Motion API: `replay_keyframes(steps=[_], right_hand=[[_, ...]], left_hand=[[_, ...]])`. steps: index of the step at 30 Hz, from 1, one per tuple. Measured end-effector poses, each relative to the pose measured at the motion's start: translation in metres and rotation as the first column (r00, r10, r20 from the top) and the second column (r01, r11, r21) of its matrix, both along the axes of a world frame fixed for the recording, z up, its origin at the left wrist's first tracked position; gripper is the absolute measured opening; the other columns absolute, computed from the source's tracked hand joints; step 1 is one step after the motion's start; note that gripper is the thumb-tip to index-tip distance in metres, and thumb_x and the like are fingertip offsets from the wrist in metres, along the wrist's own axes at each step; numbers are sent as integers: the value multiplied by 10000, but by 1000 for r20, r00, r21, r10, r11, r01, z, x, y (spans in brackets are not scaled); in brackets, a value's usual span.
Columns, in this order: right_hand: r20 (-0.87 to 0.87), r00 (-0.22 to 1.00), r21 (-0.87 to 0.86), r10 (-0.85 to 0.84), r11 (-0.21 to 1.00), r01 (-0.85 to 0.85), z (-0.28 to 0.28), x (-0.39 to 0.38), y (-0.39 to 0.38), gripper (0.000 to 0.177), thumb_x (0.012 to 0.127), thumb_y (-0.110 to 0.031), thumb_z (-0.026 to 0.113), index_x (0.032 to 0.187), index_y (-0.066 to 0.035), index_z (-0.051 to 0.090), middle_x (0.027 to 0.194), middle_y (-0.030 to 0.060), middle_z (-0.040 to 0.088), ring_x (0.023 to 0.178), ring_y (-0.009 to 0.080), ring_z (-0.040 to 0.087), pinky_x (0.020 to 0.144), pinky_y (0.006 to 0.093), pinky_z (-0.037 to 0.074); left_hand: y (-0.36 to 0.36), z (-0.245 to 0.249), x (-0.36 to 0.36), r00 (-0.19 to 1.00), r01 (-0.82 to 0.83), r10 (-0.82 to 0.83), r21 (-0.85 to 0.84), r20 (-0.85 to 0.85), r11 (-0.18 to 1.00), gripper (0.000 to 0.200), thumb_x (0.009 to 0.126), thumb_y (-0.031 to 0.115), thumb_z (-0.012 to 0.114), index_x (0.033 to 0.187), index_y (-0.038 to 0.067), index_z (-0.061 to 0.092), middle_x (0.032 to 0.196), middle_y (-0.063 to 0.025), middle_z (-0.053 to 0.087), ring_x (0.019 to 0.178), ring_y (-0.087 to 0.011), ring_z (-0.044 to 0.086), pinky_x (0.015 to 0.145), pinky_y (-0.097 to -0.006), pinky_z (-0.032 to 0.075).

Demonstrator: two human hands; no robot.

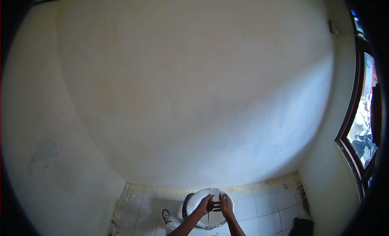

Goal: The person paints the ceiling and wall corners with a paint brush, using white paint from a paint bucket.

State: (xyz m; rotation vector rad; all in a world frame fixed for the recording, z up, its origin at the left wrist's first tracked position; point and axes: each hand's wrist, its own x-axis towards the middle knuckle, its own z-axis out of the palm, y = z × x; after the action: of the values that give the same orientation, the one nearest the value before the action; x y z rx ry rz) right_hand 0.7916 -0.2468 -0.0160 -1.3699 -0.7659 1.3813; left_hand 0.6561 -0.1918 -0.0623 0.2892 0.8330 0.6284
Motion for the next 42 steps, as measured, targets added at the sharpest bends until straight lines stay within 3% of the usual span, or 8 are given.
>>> replay_keyframes(steps=[6,10,11,18,25,38,39,42], right_hand=[[-76,991,3,-109,994,109,-6,13,-6,354,978,-376,497,998,-22,497,749,157,609,581,239,633,481,339,528],[175,970,69,-169,985,159,-9,19,-10,401,965,-380,509,982,21,525,785,187,637,674,259,667,530,366,558],[163,968,84,-193,980,181,-39,23,-6,382,970,-385,516,956,-5,553,704,96,602,637,160,590,532,299,470],[578,777,89,-250,966,245,-22,24,-9,470,957,-437,492,959,25,579,821,259,661,793,346,682,662,407,508],[371,858,-37,-355,918,396,-11,43,-17,355,972,-379,518,931,-29,553,756,117,643,647,178,650,552,301,530],[359,757,-9,-546,809,588,-7,144,-25,358,970,-363,522,918,-10,555,770,151,668,691,203,680,572,306,523],[200,779,9,-595,796,605,-8,150,-25,328,989,-350,503,885,-41,528,710,72,615,597,130,613,523,261,489],[430,679,159,-595,790,592,-19,176,-29,335,1003,-354,471,900,-43,537,685,43,558,609,119,565,547,265,470]], left_hand=[[8,18,39,996,-3,-3,-61,-91,998,310,828,303,666,661,163,445,495,3,405,436,-180,479,497,-351,489],[16,-10,50,988,152,-154,-86,-15,985,279,813,350,675,775,149,484,636,-41,545,650,-262,640,651,-451,562],[15,-17,51,987,157,-158,-69,-17,985,284,808,362,678,782,150,490,651,-39,548,651,-265,640,649,-461,563],[20,-46,69,982,188,-187,-31,26,982,207,865,382,589,804,198,516,726,-14,547,666,-222,601,657,-453,558],[15,-9,96,944,329,-327,-66,42,942,270,829,330,633,725,187,429,598,-11,495,586,-237,599,602,-464,551],[16,-3,220,899,436,-433,-37,58,899,289,813,329,670,700,189,444,510,53,401,420,-119,448,427,-276,420],[20,-14,227,891,452,-450,-43,61,891,286,815,330,667,701,187,447,514,50,403,430,-120,455,435,-276,424],[15,13,245,867,494,-492,-13,84,869,278,830,320,644,715,181,434,520,40,394,442,-128,475,449,-294,442]])
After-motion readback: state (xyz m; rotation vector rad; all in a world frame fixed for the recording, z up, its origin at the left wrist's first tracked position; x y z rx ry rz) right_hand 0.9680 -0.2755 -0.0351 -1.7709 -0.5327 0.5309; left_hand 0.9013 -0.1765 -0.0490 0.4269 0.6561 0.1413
